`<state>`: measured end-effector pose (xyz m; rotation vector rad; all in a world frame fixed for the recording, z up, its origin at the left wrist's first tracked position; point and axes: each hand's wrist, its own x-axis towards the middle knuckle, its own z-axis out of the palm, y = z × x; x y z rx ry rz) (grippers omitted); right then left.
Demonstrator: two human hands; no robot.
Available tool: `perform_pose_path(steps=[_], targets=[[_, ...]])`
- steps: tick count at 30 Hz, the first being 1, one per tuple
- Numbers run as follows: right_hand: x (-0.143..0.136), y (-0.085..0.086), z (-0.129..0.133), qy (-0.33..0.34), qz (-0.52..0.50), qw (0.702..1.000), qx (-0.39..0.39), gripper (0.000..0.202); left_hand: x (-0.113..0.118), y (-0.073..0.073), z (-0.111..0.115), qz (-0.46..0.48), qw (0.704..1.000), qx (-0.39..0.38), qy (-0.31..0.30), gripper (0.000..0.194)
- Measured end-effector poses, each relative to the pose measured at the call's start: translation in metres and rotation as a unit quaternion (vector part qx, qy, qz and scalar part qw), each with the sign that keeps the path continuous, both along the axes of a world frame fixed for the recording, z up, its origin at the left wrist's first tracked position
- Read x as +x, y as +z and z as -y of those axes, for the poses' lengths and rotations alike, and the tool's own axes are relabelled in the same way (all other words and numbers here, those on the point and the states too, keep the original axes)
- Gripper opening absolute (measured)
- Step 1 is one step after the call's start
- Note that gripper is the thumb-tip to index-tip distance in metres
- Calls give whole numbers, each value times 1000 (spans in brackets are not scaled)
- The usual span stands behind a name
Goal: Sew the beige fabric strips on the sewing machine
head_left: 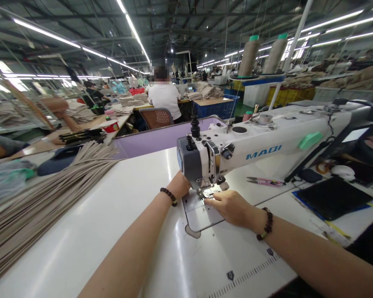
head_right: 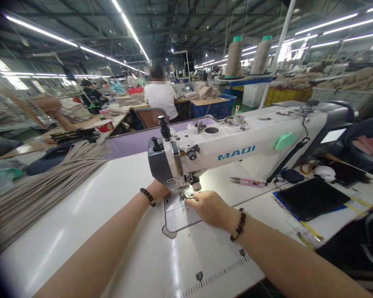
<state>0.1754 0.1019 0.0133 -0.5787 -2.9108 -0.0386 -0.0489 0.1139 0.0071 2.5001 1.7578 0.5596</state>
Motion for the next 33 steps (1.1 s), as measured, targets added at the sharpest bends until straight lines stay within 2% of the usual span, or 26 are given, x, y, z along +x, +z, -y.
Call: perform_pose_path(steps=[5,10,14,18,22,26,29,33], targets=[[-1,0,0,0,-1,1000,-4,27,-9,15,14,-46,996,-80,8,11],[-1,-1,-2,-3,0,1000,-7,27,-8,24,34,-62,988,-136,47,13],[0,-1,0,-7,-5,1000,-3,26,-6,26,33,-49,984,-156,65,14],[1,-1,1,-8,-7,1000,-6,26,-3,33,36,-27,979,-185,84,16],[1,1,1,-10,-6,1000,-11,26,14,41,56,7,970,-224,97,14],[1,3,1,-8,-7,1000,-24,27,40,38,76,25,963,-219,156,20],[1,2,2,-13,-5,999,-33,27,51,35,82,40,956,-217,193,20],[0,0,2,-20,-3,999,-48,27,52,33,80,66,949,-219,216,18]])
